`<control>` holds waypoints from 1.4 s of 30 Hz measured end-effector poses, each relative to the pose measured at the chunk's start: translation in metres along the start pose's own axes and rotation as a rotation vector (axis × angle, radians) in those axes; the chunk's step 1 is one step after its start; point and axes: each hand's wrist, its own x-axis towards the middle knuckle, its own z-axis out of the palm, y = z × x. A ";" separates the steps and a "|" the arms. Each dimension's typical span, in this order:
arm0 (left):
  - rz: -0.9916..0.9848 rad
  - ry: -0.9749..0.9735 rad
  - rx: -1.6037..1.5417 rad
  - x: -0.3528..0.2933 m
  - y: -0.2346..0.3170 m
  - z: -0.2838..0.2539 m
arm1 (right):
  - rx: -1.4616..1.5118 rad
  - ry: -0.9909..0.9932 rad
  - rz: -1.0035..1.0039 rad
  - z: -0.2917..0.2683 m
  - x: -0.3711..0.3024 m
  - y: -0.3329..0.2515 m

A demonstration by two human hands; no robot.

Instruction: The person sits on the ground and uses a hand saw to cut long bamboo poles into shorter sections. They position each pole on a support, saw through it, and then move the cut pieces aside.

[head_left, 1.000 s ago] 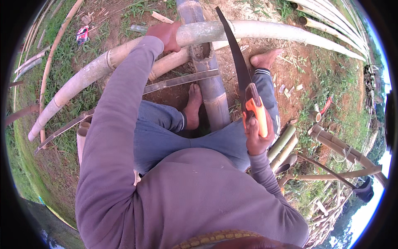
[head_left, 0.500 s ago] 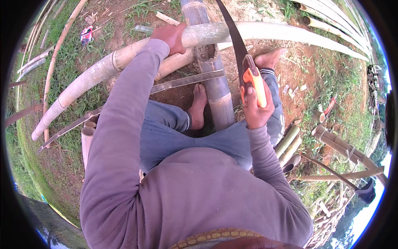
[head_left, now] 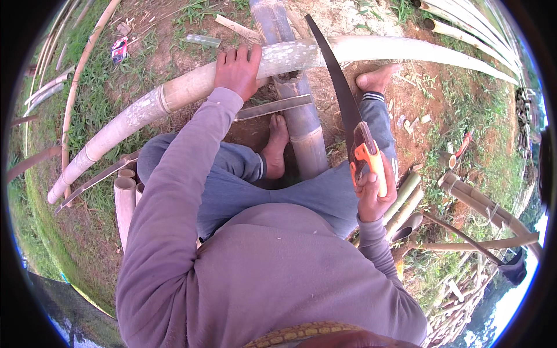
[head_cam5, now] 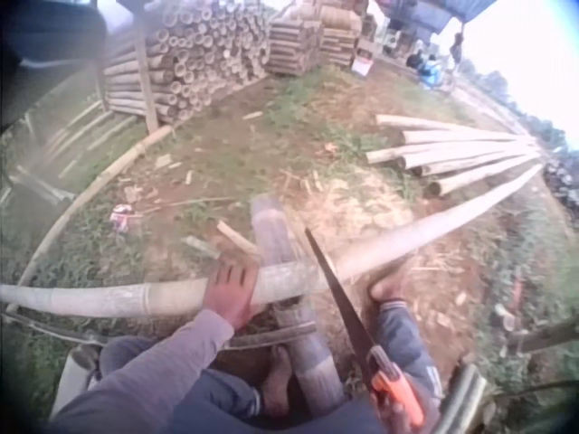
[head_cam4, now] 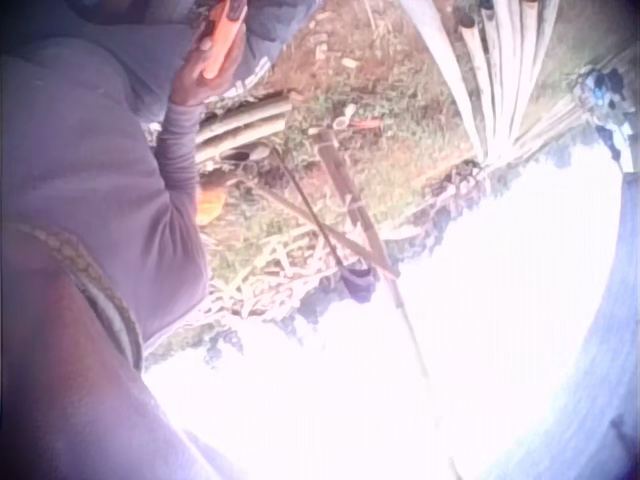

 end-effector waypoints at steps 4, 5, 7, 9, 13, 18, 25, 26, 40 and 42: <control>-0.025 0.012 0.026 -0.009 0.008 0.008 | 0.069 -0.022 0.044 -0.002 -0.004 0.013; -0.044 -0.040 0.012 -0.007 0.009 0.004 | 0.085 -0.015 0.014 0.003 0.000 0.014; -0.077 -0.144 -0.017 0.000 0.011 -0.007 | 0.112 0.005 -0.046 0.011 0.007 0.013; -0.082 -0.156 -0.008 0.000 0.010 -0.011 | 0.095 0.002 -0.167 0.019 0.020 0.013; -0.142 -0.331 0.057 0.009 0.014 -0.015 | 0.246 -0.003 -0.083 0.031 0.032 0.017; -0.141 -0.417 -0.001 0.030 0.009 -0.024 | 0.270 -0.022 -0.031 0.032 0.040 0.028; -0.179 -0.533 -0.052 0.026 0.006 -0.038 | 0.264 -0.070 -0.051 -0.002 0.003 0.035; -0.163 -0.514 -0.054 0.026 0.007 -0.038 | 0.303 -0.065 -0.065 -0.001 0.005 0.035; -0.141 -0.424 -0.094 0.018 0.000 -0.028 | 0.113 -0.054 -0.159 -0.010 0.002 0.037; -0.121 -0.395 -0.080 0.019 0.006 -0.027 | 0.187 -0.039 -0.142 -0.017 -0.005 0.033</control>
